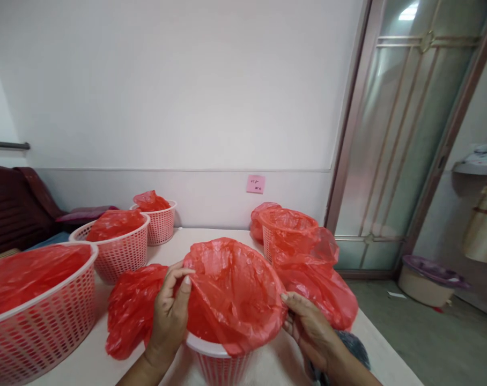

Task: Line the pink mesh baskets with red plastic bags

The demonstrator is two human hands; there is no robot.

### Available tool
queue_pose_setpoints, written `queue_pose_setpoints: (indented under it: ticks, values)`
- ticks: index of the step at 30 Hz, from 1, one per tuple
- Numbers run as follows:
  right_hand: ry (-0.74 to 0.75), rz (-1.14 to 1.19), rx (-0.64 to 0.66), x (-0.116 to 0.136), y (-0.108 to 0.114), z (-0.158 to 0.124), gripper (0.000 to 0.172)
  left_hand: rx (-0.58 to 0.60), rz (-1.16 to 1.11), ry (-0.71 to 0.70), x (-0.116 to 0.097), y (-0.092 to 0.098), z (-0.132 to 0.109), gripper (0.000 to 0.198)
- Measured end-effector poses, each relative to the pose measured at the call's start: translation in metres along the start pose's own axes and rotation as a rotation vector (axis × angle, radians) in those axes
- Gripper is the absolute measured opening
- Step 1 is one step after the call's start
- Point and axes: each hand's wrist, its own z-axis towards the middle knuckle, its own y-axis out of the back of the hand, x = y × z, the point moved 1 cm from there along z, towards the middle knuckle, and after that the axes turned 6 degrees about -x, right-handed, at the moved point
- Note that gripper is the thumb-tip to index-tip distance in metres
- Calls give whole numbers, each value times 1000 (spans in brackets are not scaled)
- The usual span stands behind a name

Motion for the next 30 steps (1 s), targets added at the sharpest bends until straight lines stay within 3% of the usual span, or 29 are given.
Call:
queue_pose_setpoints:
  ticks: [4, 8, 14, 18, 22, 26, 30]
  values:
    - [57, -50, -101, 10, 2, 3, 34, -18, -11, 45, 3, 2, 2, 17]
    - [205, -54, -157, 41, -3, 6, 39, -21, -31, 98, 3, 3, 4, 17]
    - [509, -63, -141, 91, -35, -8, 43, -32, -116, 210, -1, -3, 8, 24]
    - [701, -127, -75, 107, -61, -20, 31, -47, -160, 221, -10, -8, 18, 28]
    - [697, -127, 25, 121, -83, -17, 21, -40, -165, 210, -25, -19, 31, 25]
    - [727, -40, 54, 136, -100, -10, 23, -39, -214, 149, -33, -33, 49, 20]
    - [723, -105, 121, 126, -118, -17, 18, -1, -244, 54, -41, -51, 56, 19]
